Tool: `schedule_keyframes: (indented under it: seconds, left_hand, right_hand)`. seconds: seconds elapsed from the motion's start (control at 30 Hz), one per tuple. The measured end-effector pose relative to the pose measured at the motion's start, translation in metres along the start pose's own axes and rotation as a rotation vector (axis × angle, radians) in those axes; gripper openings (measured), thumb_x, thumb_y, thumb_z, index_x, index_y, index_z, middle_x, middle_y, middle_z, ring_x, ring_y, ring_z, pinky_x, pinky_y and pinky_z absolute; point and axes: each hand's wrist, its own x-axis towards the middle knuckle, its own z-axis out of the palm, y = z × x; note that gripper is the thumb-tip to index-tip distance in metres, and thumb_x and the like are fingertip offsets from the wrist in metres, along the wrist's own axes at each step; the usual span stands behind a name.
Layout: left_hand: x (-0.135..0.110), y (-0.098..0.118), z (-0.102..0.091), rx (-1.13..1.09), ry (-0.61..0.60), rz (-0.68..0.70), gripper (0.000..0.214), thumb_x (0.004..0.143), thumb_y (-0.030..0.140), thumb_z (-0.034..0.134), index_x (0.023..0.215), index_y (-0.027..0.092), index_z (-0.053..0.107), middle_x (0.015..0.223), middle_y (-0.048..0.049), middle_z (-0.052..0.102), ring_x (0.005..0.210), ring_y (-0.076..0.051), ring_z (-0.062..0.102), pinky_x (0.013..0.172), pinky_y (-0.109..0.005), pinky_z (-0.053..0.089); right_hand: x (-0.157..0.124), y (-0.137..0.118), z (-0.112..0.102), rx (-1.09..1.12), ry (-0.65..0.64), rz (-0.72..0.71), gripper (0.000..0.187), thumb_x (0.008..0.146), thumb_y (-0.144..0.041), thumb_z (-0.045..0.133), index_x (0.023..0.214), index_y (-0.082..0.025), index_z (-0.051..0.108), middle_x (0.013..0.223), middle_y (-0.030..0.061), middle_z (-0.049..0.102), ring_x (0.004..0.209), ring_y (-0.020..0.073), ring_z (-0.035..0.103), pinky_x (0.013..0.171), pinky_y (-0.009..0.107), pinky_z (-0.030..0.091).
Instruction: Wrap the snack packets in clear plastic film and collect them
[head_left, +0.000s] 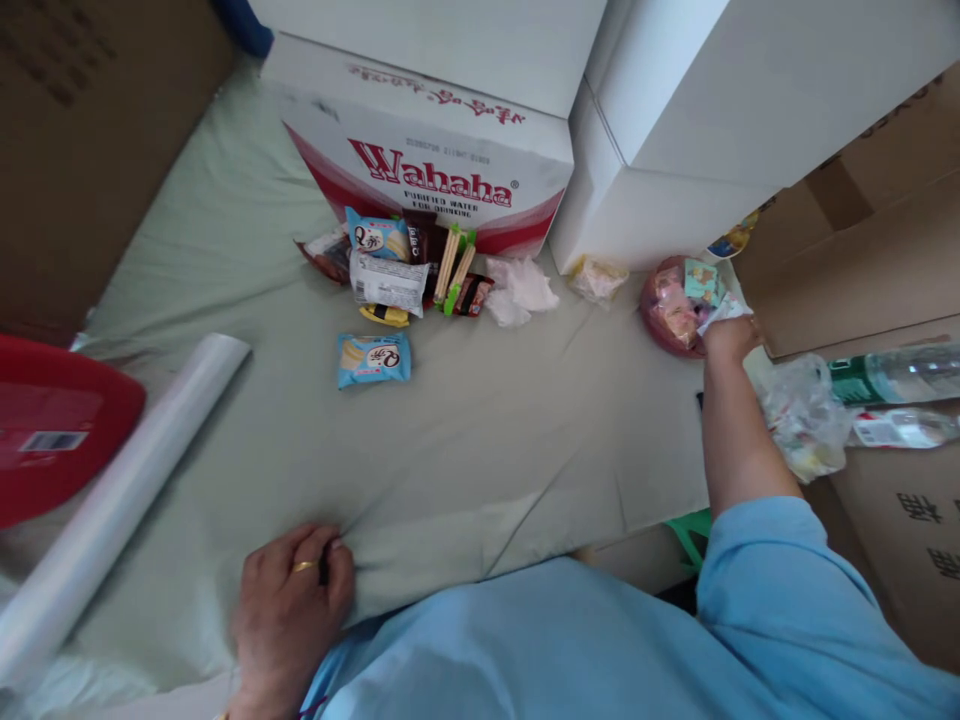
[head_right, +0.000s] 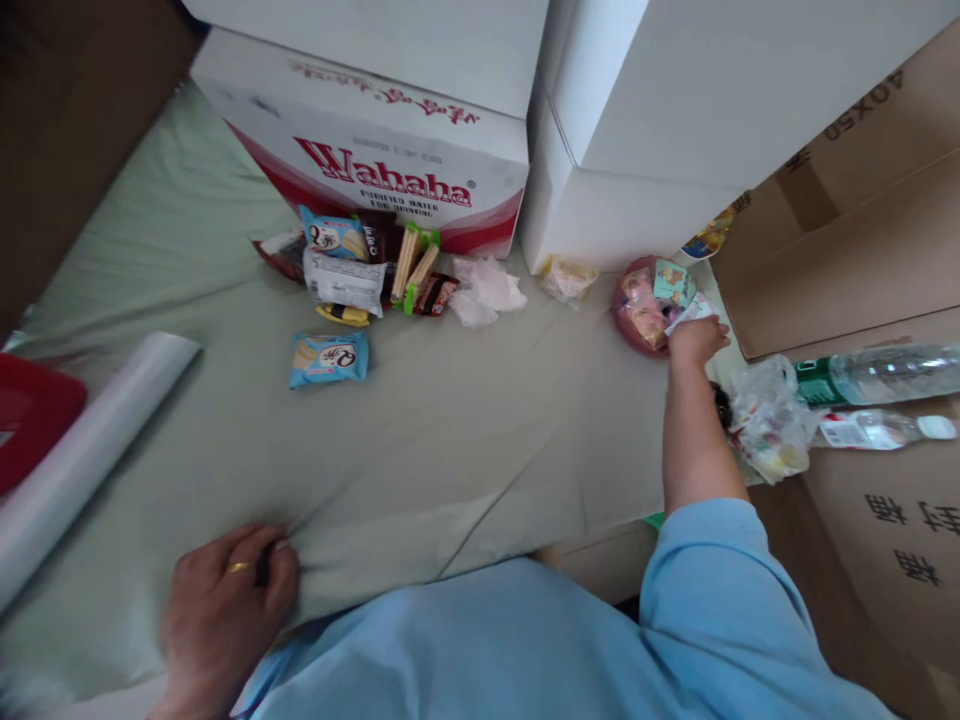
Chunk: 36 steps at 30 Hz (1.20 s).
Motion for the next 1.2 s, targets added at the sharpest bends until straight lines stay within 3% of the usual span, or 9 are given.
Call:
schedule_keyframes:
  seconds: [0.17, 0.3, 0.4, 0.53, 0.63, 0.77, 0.9, 1.07, 1.2]
  left_hand:
    - [0.000, 0.001, 0.000, -0.016, 0.024, -0.003, 0.017, 0.096, 0.025, 0.055, 0.094, 0.018, 0.071, 0.095, -0.0141, 0.072, 0.088, -0.030, 0.065, 0.086, -0.046, 0.055]
    - [-0.001, 0.001, 0.001, -0.037, 0.024, -0.026, 0.016, 0.095, 0.024, 0.056, 0.094, 0.018, 0.070, 0.095, -0.0131, 0.072, 0.091, -0.029, 0.065, 0.087, -0.044, 0.055]
    - [-0.001, 0.001, 0.000, -0.040, 0.040, -0.004, 0.015, 0.096, 0.023, 0.056, 0.095, 0.018, 0.070, 0.095, -0.0138, 0.072, 0.092, -0.030, 0.064, 0.087, -0.044, 0.055]
    - [0.000, 0.001, -0.002, -0.053, 0.066, 0.037, 0.012, 0.095, 0.021, 0.057, 0.095, 0.017, 0.069, 0.094, -0.0127, 0.071, 0.089, -0.029, 0.064, 0.085, -0.043, 0.054]
    - [0.001, 0.002, -0.003, -0.046, 0.101, 0.062, 0.009, 0.095, 0.018, 0.059, 0.096, 0.018, 0.068, 0.095, -0.0113, 0.070, 0.088, -0.028, 0.064, 0.084, -0.040, 0.053]
    - [0.002, 0.003, -0.005, -0.037, 0.135, 0.107, 0.006, 0.095, 0.014, 0.061, 0.098, 0.016, 0.066, 0.094, -0.0112, 0.069, 0.088, -0.027, 0.063, 0.083, -0.039, 0.053]
    - [0.004, 0.004, -0.007, -0.040, 0.133, 0.108, 0.006, 0.095, 0.013, 0.061, 0.098, 0.015, 0.066, 0.095, -0.0120, 0.069, 0.089, -0.027, 0.063, 0.083, -0.039, 0.053]
    - [0.003, 0.001, -0.004, -0.037, 0.131, 0.112, 0.007, 0.096, 0.016, 0.060, 0.096, 0.016, 0.067, 0.094, -0.0119, 0.069, 0.088, -0.028, 0.063, 0.083, -0.040, 0.054]
    - [0.002, -0.001, -0.002, -0.036, 0.136, 0.109, 0.010, 0.096, 0.019, 0.059, 0.095, 0.015, 0.068, 0.093, -0.0130, 0.069, 0.087, -0.029, 0.063, 0.082, -0.042, 0.054]
  right_hand:
    - [-0.015, -0.011, -0.008, 0.007, 0.105, 0.324, 0.040, 0.090, -0.013, 0.046, 0.124, -0.001, 0.063, 0.128, 0.0404, 0.051, 0.129, 0.0439, 0.045, 0.106, 0.063, 0.027]
    - [-0.040, -0.046, -0.022, 0.171, 0.287, 0.095, 0.044, 0.093, -0.021, 0.044, 0.134, -0.016, 0.060, 0.140, 0.0272, 0.055, 0.135, 0.0386, 0.049, 0.111, 0.056, 0.036]
    - [-0.056, -0.090, -0.012, 0.328, 0.094, -0.144, 0.038, 0.098, -0.030, 0.041, 0.122, -0.022, 0.068, 0.116, 0.0158, 0.070, 0.111, 0.0317, 0.067, 0.101, 0.048, 0.049]
    - [-0.064, -0.152, 0.017, 0.416, -0.203, -0.246, 0.036, 0.097, -0.030, 0.042, 0.116, -0.020, 0.072, 0.108, 0.0128, 0.075, 0.101, 0.0277, 0.069, 0.097, 0.042, 0.052]
    - [-0.063, -0.178, 0.033, 0.388, -0.143, -0.216, 0.039, 0.095, -0.030, 0.049, 0.128, -0.017, 0.066, 0.129, 0.0180, 0.067, 0.121, 0.0310, 0.061, 0.108, 0.048, 0.046]
    - [-0.050, -0.178, 0.043, 0.282, 0.072, -0.094, 0.063, 0.093, -0.039, 0.065, 0.147, -0.014, 0.047, 0.151, 0.0246, 0.048, 0.143, 0.0359, 0.038, 0.122, 0.058, 0.024]
    - [-0.029, -0.158, 0.051, 0.248, -0.098, -0.169, 0.079, 0.091, -0.040, 0.075, 0.152, -0.006, 0.039, 0.139, 0.0244, 0.058, 0.134, 0.0313, 0.042, 0.122, 0.049, 0.022]
    - [-0.028, -0.149, 0.053, 0.133, -0.247, -0.240, 0.042, 0.090, -0.029, 0.073, 0.126, -0.008, 0.065, 0.126, 0.0215, 0.059, 0.120, 0.0289, 0.044, 0.115, 0.048, 0.027]
    - [-0.051, -0.149, 0.041, 0.133, -0.251, -0.314, 0.030, 0.091, -0.021, 0.069, 0.119, -0.012, 0.068, 0.128, 0.0189, 0.057, 0.114, 0.0261, 0.048, 0.105, 0.041, 0.037]
